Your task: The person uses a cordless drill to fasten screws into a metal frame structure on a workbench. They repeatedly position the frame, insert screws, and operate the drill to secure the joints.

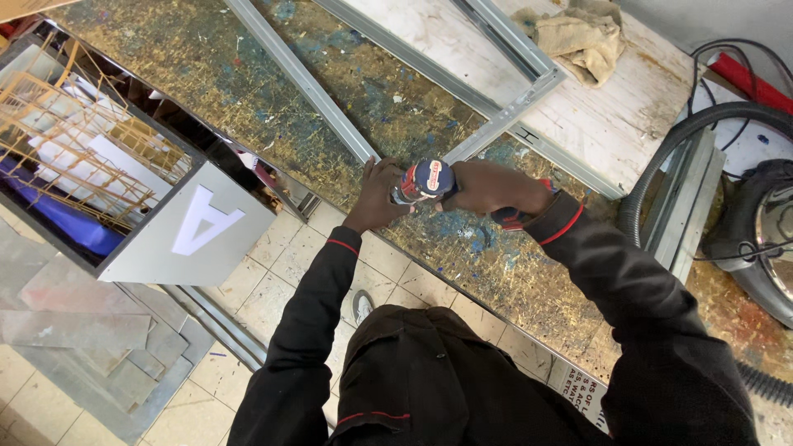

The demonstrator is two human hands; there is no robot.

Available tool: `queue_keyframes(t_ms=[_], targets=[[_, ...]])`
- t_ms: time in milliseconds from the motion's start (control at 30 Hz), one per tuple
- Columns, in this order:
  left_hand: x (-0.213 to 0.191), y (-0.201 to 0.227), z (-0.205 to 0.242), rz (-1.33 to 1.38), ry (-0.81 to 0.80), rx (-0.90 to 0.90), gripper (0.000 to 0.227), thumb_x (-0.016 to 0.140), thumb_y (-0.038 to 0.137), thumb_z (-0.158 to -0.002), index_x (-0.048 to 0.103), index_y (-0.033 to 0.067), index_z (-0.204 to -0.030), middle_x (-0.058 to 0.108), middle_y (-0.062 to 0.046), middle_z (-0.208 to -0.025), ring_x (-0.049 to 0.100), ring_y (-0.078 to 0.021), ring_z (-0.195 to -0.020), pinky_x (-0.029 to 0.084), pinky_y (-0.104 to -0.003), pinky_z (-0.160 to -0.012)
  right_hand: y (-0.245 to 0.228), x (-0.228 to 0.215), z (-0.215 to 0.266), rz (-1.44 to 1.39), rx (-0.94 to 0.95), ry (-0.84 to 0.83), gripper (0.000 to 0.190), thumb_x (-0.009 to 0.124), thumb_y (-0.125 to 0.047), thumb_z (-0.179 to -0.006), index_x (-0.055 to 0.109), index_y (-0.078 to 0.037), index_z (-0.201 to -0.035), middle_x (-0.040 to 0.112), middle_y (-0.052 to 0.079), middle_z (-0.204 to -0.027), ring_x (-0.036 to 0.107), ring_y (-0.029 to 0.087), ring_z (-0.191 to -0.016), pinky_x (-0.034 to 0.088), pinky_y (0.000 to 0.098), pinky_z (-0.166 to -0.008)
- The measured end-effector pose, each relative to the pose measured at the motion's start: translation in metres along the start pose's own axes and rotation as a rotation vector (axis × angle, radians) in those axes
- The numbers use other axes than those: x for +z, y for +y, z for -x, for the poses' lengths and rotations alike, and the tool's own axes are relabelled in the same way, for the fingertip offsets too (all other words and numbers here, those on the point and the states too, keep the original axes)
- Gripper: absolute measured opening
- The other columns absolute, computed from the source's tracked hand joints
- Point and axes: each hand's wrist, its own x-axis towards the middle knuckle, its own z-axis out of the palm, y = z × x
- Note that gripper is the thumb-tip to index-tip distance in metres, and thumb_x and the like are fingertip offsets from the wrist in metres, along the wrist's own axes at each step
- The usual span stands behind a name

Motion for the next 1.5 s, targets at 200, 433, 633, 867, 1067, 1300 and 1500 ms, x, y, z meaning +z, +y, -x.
queue_keyframes(t_ms=[200,433,633,867,1067,1300,1500], targets=[[-0.001,-0.013,0.004,-0.061,-0.056,0.038,0.056,0.091,0.043,-0.079,0.075,0.0139,-0.125,0.069,-0.007,-0.139,0.038,-0.0423,-0.164,0.002,-0.073,-0.139,0.005,0.008,0.002,0.023,-0.014,0.033,0.038,0.076,-0.046,-0.104,0.082,-0.009,-0.104,0.074,0.015,-0.064,0.078,0.037,-0.061,0.064,0.0615,-0.077],[-0.023,0.01,0.023,0.207,-0.027,0.059,0.034,0.08,0.031,-0.109,0.075,0.0197,-0.141,0.065,-0.007,-0.158,0.033,-0.0457,-0.167,0.003,-0.075,-0.142,0.006,0.017,0.022,-0.201,-0.024,0.075,0.051,0.072,-0.042,-0.108,0.073,0.001,-0.134,0.08,0.024,-0.085,0.077,0.035,-0.062,0.061,0.0587,-0.071],[-0.003,-0.009,0.025,0.133,0.028,0.049,0.011,0.082,0.021,-0.108,0.08,0.0132,-0.115,0.069,-0.007,-0.14,0.045,-0.0462,-0.161,0.018,-0.079,-0.139,0.023,0.058,0.053,-0.326,0.018,0.208,0.049,0.08,-0.036,-0.101,0.074,0.001,-0.132,0.082,0.028,-0.096,0.078,0.038,-0.071,0.061,0.0507,-0.071],[0.005,0.101,0.007,0.279,0.048,-0.077,0.009,0.067,0.004,-0.112,0.069,0.0097,-0.118,0.058,-0.019,-0.124,0.056,-0.0604,-0.138,0.046,-0.085,-0.123,0.159,0.185,0.082,-0.453,-0.277,0.605,0.09,0.093,-0.039,-0.075,0.067,0.009,-0.146,0.077,0.039,-0.128,0.073,0.061,-0.125,0.058,0.0686,-0.108],[0.108,0.116,-0.032,0.38,-0.097,-0.029,0.014,0.064,0.012,-0.118,0.071,0.0095,-0.13,0.068,-0.019,-0.114,0.071,-0.0523,-0.119,0.065,-0.072,-0.097,0.152,0.239,0.142,-0.427,-0.115,0.893,0.068,0.091,-0.018,-0.089,0.069,0.011,-0.147,0.076,0.038,-0.134,0.071,0.053,-0.131,0.055,0.0657,-0.116],[0.239,0.116,-0.087,0.484,-0.258,-0.201,0.028,0.071,0.019,-0.114,0.072,0.001,-0.135,0.07,-0.024,-0.115,0.073,-0.0487,-0.12,0.063,-0.07,-0.092,0.226,0.298,0.123,-0.833,0.044,1.322,0.021,0.098,-0.02,-0.092,0.085,-0.011,-0.107,0.088,0.01,-0.101,0.085,0.026,-0.092,0.068,0.0448,-0.093],[0.303,0.132,-0.111,0.778,-0.078,-0.412,0.035,0.079,-0.004,-0.096,0.075,-0.0032,-0.13,0.075,-0.026,-0.113,0.078,-0.0332,-0.11,0.067,-0.047,-0.099,0.216,0.295,0.117,-0.313,0.209,1.07,0.031,0.077,-0.041,-0.11,0.08,-0.012,-0.119,0.088,0.018,-0.118,0.08,0.033,-0.122,0.05,0.0554,-0.123]])
